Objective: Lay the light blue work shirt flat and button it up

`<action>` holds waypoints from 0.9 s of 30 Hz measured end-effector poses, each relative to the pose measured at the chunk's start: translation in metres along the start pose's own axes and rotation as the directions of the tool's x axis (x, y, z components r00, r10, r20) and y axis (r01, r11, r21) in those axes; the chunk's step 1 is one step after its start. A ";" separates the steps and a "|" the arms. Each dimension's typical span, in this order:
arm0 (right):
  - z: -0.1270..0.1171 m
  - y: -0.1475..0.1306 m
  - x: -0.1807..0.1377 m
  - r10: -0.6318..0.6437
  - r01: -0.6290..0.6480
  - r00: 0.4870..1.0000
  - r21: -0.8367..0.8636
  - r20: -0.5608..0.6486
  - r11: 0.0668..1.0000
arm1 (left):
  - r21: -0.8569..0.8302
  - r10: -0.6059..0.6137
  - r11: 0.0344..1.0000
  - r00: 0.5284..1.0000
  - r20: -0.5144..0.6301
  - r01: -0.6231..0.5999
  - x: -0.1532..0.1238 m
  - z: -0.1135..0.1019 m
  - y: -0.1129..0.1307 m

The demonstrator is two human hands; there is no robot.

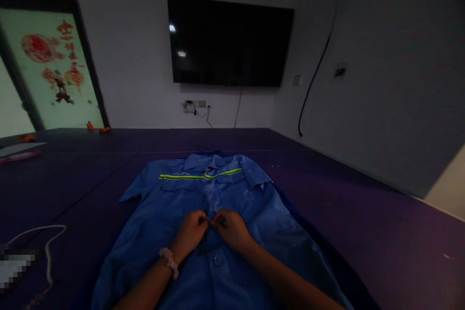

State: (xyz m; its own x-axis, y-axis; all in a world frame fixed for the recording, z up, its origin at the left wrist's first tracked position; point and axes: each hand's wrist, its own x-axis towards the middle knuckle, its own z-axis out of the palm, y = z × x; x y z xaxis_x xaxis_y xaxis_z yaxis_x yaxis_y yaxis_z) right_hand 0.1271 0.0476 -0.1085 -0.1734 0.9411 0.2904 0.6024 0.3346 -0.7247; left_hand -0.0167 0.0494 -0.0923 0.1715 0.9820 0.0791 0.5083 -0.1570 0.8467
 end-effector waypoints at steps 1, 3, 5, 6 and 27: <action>0.000 0.000 0.000 -0.013 0.013 1.000 0.007 -0.003 1.000 | -0.002 0.006 1.000 1.000 -0.006 -0.006 0.000 0.000 0.000; 0.000 0.000 0.000 -0.022 0.022 1.000 0.021 -0.007 1.000 | 0.001 0.012 1.000 1.000 -0.024 -0.012 0.000 0.001 -0.001; -0.001 -0.001 0.000 -0.040 0.040 0.999 0.011 -0.017 0.999 | 0.004 0.016 1.000 0.999 -0.036 -0.016 0.001 0.002 -0.003; -0.002 -0.001 0.001 -0.063 0.062 0.998 -0.009 -0.019 0.998 | 0.004 0.019 1.000 0.999 -0.038 -0.019 0.003 0.003 -0.003; -0.002 0.003 0.000 -0.134 0.130 0.990 -0.101 -0.039 0.986 | 0.051 -0.004 0.999 1.000 0.014 0.003 -0.006 -0.002 -0.001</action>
State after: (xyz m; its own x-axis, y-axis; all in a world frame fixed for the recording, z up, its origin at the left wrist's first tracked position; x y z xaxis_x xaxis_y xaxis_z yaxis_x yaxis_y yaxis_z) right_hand 0.1303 0.0490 -0.1096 -0.2222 0.8851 0.4090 0.6503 0.4471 -0.6142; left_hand -0.0198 0.0443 -0.0931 0.1812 0.9810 0.0689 0.5508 -0.1593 0.8193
